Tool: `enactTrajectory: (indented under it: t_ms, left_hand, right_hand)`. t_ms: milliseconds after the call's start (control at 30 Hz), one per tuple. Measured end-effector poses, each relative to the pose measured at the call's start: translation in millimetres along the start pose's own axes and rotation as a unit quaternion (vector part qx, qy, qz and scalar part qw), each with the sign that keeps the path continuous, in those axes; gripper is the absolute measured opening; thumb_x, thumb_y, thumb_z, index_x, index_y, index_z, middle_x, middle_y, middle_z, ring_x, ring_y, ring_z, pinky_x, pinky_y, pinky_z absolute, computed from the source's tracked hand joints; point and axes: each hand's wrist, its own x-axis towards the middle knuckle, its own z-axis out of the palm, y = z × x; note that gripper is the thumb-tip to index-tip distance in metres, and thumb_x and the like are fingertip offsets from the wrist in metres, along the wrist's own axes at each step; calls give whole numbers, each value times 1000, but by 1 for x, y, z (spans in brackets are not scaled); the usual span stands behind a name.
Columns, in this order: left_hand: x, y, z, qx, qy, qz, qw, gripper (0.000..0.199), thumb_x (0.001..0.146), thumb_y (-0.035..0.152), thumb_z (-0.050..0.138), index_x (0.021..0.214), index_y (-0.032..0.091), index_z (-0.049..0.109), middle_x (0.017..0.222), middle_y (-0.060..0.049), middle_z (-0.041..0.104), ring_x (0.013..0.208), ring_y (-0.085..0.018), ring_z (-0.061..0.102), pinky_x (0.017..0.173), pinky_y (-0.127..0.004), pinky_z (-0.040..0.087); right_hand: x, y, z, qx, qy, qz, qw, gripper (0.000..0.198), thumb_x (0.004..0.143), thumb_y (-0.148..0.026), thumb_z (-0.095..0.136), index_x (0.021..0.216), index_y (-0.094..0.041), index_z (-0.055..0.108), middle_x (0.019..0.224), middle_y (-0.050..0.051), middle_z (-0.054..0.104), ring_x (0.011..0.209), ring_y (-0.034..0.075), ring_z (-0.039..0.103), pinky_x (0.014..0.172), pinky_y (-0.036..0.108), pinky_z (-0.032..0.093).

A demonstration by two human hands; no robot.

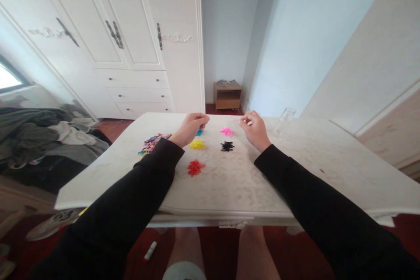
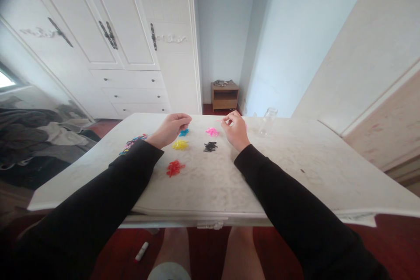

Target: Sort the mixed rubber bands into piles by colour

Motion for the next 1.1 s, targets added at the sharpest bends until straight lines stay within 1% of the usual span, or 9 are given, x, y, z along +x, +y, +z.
enactTrajectory:
  t_ms: [100, 200, 333, 433, 567, 767, 933, 1000, 1100]
  left_hand:
    - [-2, 5, 4, -108, 10, -60, 992, 8, 75, 15, 68, 69, 11, 65, 64, -3, 61, 57, -8, 54, 56, -19, 42]
    - [-6, 8, 12, -185, 5, -140, 973, 14, 82, 13, 55, 81, 8, 68, 73, -11, 69, 72, -15, 67, 73, -24, 55]
    - [-10, 7, 16, -216, -40, -178, 959, 25, 86, 14, 46, 92, 4, 68, 89, -21, 75, 94, -24, 73, 95, -33, 56]
    - [-12, 4, 17, -221, -78, -184, 955, 27, 86, 12, 46, 100, 2, 66, 100, -25, 75, 106, -28, 72, 105, -38, 51]
    - [-15, 3, 18, -224, -117, -175, 952, 30, 79, 0, 50, 105, 1, 63, 106, -27, 74, 113, -28, 70, 113, -39, 46]
    - [-19, 3, 19, -199, -154, -161, 954, 37, 74, -9, 50, 108, 3, 60, 108, -24, 75, 114, -25, 71, 118, -38, 41]
    - [-19, -1, 18, -191, -182, -144, 954, 40, 73, -9, 52, 108, 7, 61, 100, -16, 77, 108, -21, 73, 119, -38, 38]
    - [-19, -3, 18, -185, -190, -142, 954, 42, 73, -9, 54, 109, 10, 61, 97, -12, 78, 105, -19, 73, 119, -38, 38]
    - [-20, -6, 18, -173, -203, -136, 954, 42, 73, -7, 57, 110, 13, 61, 101, -10, 78, 106, -18, 72, 118, -38, 38]
  right_hand:
    - [1, 12, 1, -23, -20, 9, 999, 9, 78, -22, 65, 70, -19, 64, 82, 2, 56, 71, 16, 55, 73, 34, 46]
    - [-1, 19, 5, -44, -50, 19, 998, 7, 76, -21, 68, 70, -18, 67, 81, 2, 58, 70, 15, 55, 74, 34, 46]
    - [-2, 23, 11, -54, -73, 40, 995, 4, 74, -21, 71, 70, -18, 70, 80, 2, 59, 71, 16, 54, 73, 33, 45]
    - [-2, 26, 15, -57, -95, 48, 993, 6, 74, -22, 72, 70, -17, 72, 80, 1, 57, 70, 15, 54, 71, 32, 44]
    - [-2, 26, 17, -62, -107, 43, 991, 8, 76, -24, 71, 71, -18, 71, 79, 1, 57, 69, 16, 54, 70, 32, 43]
    - [-4, 7, 12, -17, -62, -3, 998, 12, 82, -29, 69, 76, -19, 71, 82, 1, 59, 72, 15, 56, 70, 33, 45]
    - [-11, -16, 11, 19, -114, -83, 990, 20, 87, -41, 71, 81, -22, 75, 87, 3, 58, 82, 18, 57, 73, 34, 47]
    - [-14, -21, 12, 25, -134, -94, 986, 21, 87, -42, 72, 80, -22, 74, 88, 4, 58, 85, 19, 58, 76, 35, 47]
    - [-16, -24, 15, 32, -157, -97, 982, 17, 86, -37, 74, 79, -21, 75, 89, 4, 59, 86, 20, 58, 79, 37, 47]
